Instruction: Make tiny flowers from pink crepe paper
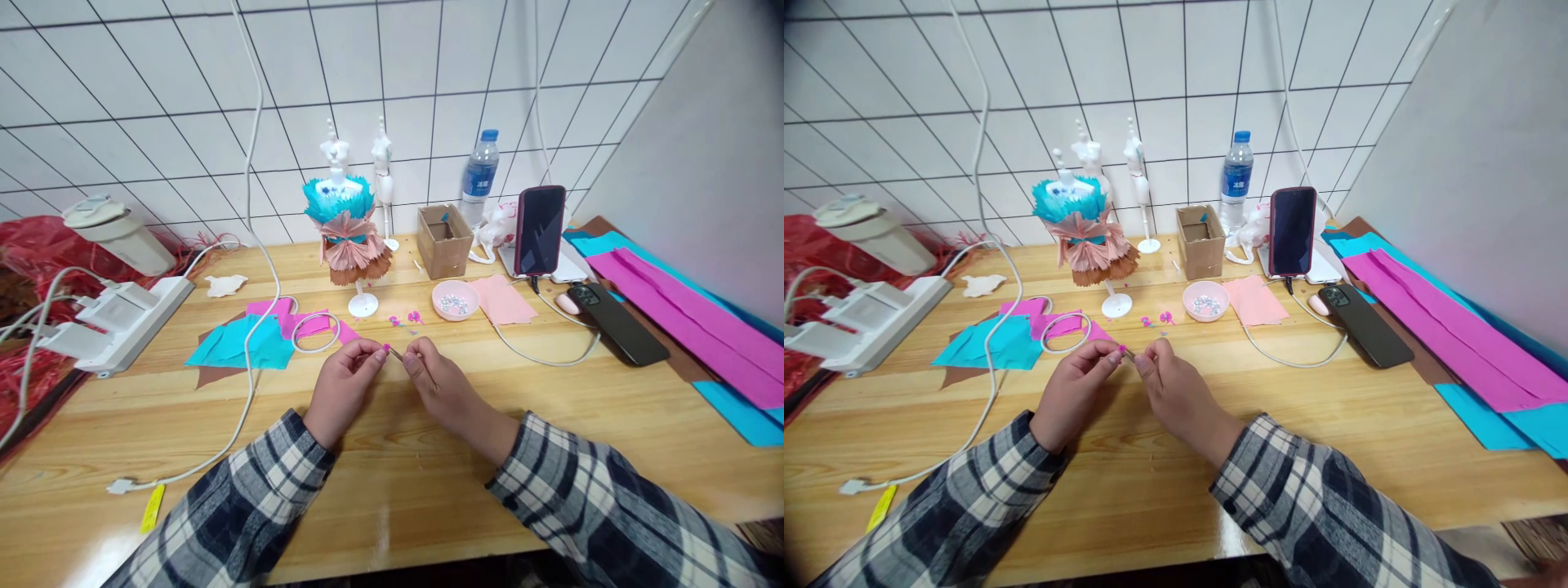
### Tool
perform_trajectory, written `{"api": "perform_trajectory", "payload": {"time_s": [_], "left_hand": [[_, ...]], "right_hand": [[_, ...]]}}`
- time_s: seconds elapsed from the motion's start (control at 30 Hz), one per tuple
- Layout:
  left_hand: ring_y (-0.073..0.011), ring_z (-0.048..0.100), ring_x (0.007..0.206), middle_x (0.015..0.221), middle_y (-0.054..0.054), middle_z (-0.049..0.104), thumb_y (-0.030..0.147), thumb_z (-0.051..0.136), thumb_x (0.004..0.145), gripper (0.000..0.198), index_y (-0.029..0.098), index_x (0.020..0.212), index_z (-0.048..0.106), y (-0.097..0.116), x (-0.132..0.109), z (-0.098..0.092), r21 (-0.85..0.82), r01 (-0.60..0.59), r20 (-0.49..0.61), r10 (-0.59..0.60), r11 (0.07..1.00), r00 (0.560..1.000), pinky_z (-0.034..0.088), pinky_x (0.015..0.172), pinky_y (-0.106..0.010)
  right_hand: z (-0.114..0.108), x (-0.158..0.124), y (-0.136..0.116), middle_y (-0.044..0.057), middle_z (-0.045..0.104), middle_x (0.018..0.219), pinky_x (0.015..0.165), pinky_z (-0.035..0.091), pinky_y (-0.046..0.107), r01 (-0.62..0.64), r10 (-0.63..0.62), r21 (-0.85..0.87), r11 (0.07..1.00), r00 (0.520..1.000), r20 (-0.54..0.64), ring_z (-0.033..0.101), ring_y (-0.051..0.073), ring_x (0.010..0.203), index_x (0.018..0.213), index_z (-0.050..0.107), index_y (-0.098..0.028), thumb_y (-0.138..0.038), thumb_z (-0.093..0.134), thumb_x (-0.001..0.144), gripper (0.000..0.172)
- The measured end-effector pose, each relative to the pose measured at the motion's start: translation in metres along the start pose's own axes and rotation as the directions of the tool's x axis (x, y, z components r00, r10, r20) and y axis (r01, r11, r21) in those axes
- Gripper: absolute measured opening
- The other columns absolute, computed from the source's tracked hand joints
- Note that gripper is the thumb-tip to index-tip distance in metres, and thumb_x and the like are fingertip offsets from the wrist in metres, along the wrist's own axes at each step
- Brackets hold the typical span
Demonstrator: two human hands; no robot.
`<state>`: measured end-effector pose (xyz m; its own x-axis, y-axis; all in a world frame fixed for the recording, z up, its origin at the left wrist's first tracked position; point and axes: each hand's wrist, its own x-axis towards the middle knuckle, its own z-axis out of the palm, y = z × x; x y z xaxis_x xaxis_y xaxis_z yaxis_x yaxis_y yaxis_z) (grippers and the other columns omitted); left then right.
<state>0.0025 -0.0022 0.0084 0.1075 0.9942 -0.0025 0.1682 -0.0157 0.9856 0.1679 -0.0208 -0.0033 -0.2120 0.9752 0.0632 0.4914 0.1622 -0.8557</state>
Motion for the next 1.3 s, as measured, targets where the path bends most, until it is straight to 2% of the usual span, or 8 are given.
{"api": "perform_trajectory", "payload": {"time_s": [0.27,0.43,0.77,1.03,1.3], "left_hand": [[-0.0155,0.06,0.077,0.081,-0.002,0.066,0.035,0.065,0.078,0.019,0.016,0.082,0.064,-0.0022,0.0004,0.0007,0.05,-0.024,0.045,0.021,0.998,0.999,0.047,0.076,-0.027],[-0.0171,0.061,0.08,0.083,-0.004,0.067,0.034,0.065,0.078,0.018,0.016,0.08,0.064,-0.0046,0.0002,0.002,0.085,-0.058,0.055,0.053,0.995,0.997,0.047,0.078,-0.028],[-0.0168,0.061,0.083,0.085,-0.005,0.068,0.034,0.066,0.077,0.019,0.015,0.082,0.064,-0.005,0.0006,0.0009,0.006,-0.026,0.077,0.025,1.0,0.997,0.046,0.08,-0.028],[-0.0145,0.057,0.076,0.08,-0.001,0.065,0.034,0.065,0.078,0.019,0.016,0.082,0.063,-0.005,0.0002,0.0008,0.003,-0.013,0.064,0.012,1.0,0.998,0.044,0.075,-0.026],[-0.0145,0.056,0.075,0.079,-0.001,0.064,0.035,0.064,0.079,0.02,0.015,0.082,0.062,-0.0044,-0.0001,-0.0001,-0.005,0.003,0.066,-0.003,1.0,0.998,0.044,0.074,-0.026]], "right_hand": [[0.0018,0.0009,0.0025,-0.002,0.052,0.071,0.061,0.034,0.027,0.009,-0.009,0.008,1.0,1.0,0.016,0.051,0.016,0.065,0.089,0.04,-0.023,-0.045,0.029,0.097,0.026],[0.0029,0.003,0.0042,-0.003,0.05,0.068,0.06,0.035,0.027,0.006,-0.006,0.07,0.998,1.0,0.011,0.049,0.015,0.062,0.086,0.04,-0.022,-0.047,0.032,0.095,0.028],[-0.0002,0.0043,0.0068,-0.008,0.039,0.057,0.052,0.029,0.024,-0.075,0.069,0.207,0.976,0.997,0.035,0.04,0.012,0.052,0.086,0.044,-0.023,-0.051,0.041,0.091,0.029],[0.003,0.0038,0.0081,-0.004,0.047,0.066,0.064,0.036,0.027,-0.022,0.016,0.157,0.987,0.999,0.04,0.047,0.014,0.064,0.091,0.047,-0.023,-0.048,0.036,0.093,0.028],[0.0018,0.004,0.0088,-0.004,0.049,0.069,0.066,0.037,0.027,-0.008,-0.001,0.154,0.988,0.998,0.063,0.047,0.014,0.066,0.089,0.047,-0.022,-0.047,0.037,0.094,0.027]]}}
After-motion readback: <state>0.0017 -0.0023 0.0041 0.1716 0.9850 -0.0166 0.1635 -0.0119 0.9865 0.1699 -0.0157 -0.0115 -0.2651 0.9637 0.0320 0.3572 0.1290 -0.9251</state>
